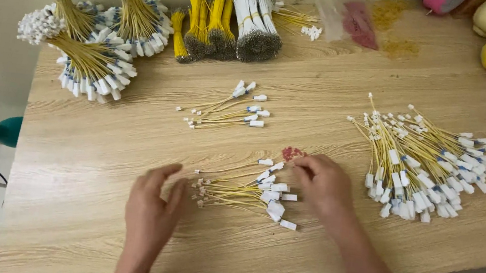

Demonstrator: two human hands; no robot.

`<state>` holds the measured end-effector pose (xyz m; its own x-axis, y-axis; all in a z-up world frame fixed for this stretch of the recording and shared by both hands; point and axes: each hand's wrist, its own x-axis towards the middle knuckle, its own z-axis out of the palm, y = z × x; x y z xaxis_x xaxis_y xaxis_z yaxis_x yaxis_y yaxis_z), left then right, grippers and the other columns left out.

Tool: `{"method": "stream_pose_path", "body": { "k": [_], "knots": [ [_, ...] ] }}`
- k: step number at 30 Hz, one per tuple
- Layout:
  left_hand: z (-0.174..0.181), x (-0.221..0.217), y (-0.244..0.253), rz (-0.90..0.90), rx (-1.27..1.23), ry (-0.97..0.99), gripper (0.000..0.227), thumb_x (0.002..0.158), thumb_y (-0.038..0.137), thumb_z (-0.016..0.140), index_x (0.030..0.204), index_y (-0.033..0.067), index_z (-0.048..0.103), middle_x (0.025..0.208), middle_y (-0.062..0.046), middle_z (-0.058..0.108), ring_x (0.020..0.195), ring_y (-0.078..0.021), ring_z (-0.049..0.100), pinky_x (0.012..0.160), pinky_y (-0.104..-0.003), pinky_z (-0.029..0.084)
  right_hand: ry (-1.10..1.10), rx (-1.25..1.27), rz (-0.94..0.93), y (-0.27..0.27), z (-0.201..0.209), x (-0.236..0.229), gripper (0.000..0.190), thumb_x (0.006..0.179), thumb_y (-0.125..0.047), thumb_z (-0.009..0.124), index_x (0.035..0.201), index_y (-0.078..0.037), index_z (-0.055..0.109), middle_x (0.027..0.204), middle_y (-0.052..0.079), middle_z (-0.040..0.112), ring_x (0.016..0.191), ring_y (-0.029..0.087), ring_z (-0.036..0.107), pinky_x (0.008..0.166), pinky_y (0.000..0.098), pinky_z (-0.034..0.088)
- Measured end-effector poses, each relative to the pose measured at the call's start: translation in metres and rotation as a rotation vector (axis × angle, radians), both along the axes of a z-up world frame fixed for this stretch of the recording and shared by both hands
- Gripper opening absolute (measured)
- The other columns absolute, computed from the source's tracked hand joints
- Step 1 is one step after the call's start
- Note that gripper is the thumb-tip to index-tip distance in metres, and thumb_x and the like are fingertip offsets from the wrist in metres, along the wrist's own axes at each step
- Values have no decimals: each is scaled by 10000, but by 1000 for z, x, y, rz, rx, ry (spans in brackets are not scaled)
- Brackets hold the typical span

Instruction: Assembling and organizing small electrical wire components with connectors on a factory workbench.

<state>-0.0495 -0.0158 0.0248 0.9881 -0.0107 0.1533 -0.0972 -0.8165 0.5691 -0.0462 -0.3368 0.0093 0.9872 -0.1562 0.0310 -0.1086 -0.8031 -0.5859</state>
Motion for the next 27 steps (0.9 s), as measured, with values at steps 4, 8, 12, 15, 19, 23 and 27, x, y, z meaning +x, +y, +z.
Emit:
{"method": "stream_pose_path", "body": {
  "k": [4, 8, 12, 15, 19, 23, 27],
  "knots": [
    [4, 33, 2, -2, -8, -52, 291, 893, 183, 739, 1167, 86, 736, 1105, -127, 742, 1026, -296, 685, 841, -431, 562, 93, -73, -72, -6, 5, 5, 153, 874, -271, 761, 975, -159, 787, 965, -1, 775, 805, 162, 726, 726, 329, 580],
    [-3, 69, -7, 4, -86, -50, 268, 896, 150, 724, 1154, 78, 738, 1083, -140, 722, 973, -287, 698, 809, -400, 571, -33, -104, -7, 1, -3, 10, 168, 858, -303, 777, 955, -166, 789, 936, 1, 755, 803, 180, 715, 706, 349, 568],
    [-5, 96, -22, -1, -104, -23, 237, 890, 153, 732, 1119, 92, 743, 1060, -127, 713, 853, -281, 705, 763, -405, 570, -187, -135, 1, 7, -8, 14, 158, 839, -313, 782, 924, -180, 795, 865, 22, 722, 802, 235, 689, 690, 387, 547],
    [-11, 106, -27, -54, -59, -94, 224, 879, 172, 752, 1091, 101, 751, 1024, -118, 711, 817, -303, 696, 744, -427, 566, -210, -145, -4, 8, -12, 14, 155, 850, -317, 766, 891, -168, 772, 861, 26, 712, 811, 258, 684, 692, 408, 544],
    [-45, 123, -25, -83, -1, -226, 165, 857, 164, 768, 1012, 109, 764, 980, -111, 711, 850, -316, 689, 749, -437, 566, -233, -168, 25, 4, -22, 18, 171, 870, -313, 751, 872, -142, 734, 888, 30, 715, 822, 272, 684, 704, 424, 546],
    [-52, 125, -24, -86, 49, -304, 93, 840, 171, 790, 918, 121, 777, 937, -102, 705, 888, -328, 671, 780, -448, 554, -143, -143, -17, 1, -17, 19, 162, 890, -280, 739, 919, -123, 709, 907, 59, 714, 819, 264, 694, 713, 419, 557],
    [-53, 122, -24, -89, 62, -312, 89, 843, 188, 798, 896, 123, 770, 912, -93, 696, 901, -326, 663, 797, -449, 550, -11, 207, -127, -9, -8, 15, 179, 916, -236, 727, 993, -79, 685, 906, 56, 735, 788, 170, 714, 693, 343, 586]
  ]
}}
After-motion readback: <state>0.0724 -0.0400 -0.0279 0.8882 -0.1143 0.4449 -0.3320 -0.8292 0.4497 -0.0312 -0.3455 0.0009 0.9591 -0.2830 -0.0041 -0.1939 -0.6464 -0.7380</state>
